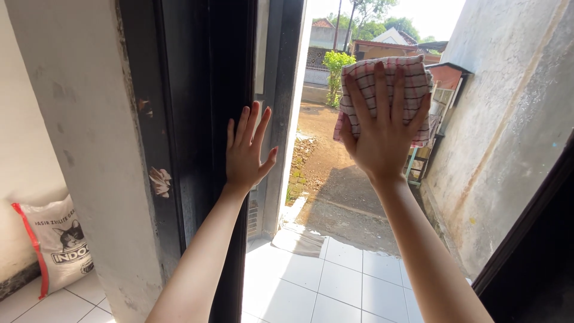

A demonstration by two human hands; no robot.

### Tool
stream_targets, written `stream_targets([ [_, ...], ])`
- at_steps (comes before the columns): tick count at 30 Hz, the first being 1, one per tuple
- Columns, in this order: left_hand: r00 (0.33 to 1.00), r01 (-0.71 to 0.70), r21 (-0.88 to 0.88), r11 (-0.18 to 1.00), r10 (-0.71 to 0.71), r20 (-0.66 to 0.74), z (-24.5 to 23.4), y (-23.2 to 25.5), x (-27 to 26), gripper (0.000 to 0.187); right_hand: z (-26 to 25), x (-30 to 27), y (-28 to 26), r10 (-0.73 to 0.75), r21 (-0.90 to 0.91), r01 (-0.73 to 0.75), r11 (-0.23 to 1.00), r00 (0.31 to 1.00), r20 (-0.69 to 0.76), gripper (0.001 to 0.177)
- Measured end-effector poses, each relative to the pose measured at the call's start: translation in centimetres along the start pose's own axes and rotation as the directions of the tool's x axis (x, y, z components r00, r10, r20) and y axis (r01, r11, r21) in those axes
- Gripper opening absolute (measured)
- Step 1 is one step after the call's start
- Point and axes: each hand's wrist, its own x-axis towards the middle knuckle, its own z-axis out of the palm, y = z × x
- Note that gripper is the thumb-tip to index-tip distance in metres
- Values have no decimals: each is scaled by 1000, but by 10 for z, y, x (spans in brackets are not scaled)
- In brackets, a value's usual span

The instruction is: The person is cleaning the window pane using a cleaning spray and a cloth.

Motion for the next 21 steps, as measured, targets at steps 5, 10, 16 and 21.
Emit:
stream_targets([
  [5,999,-19,-27,999,18,-34,-1,0,1,73,4,-1,1,12,-8,-12,1000,1000,6,58],
  [10,1000,-12,-27,1000,12,-25,-1,-1,0,72,2,-2,-1,18,-2,-18,1000,1000,9,58],
  [16,999,-24,-30,999,23,-27,-1,-1,1,72,6,-1,2,19,-12,-19,1000,1000,-10,57],
  [21,999,-21,-46,999,19,-43,-2,-2,2,72,14,11,-11,43,-49,-45,998,998,-47,57],
])
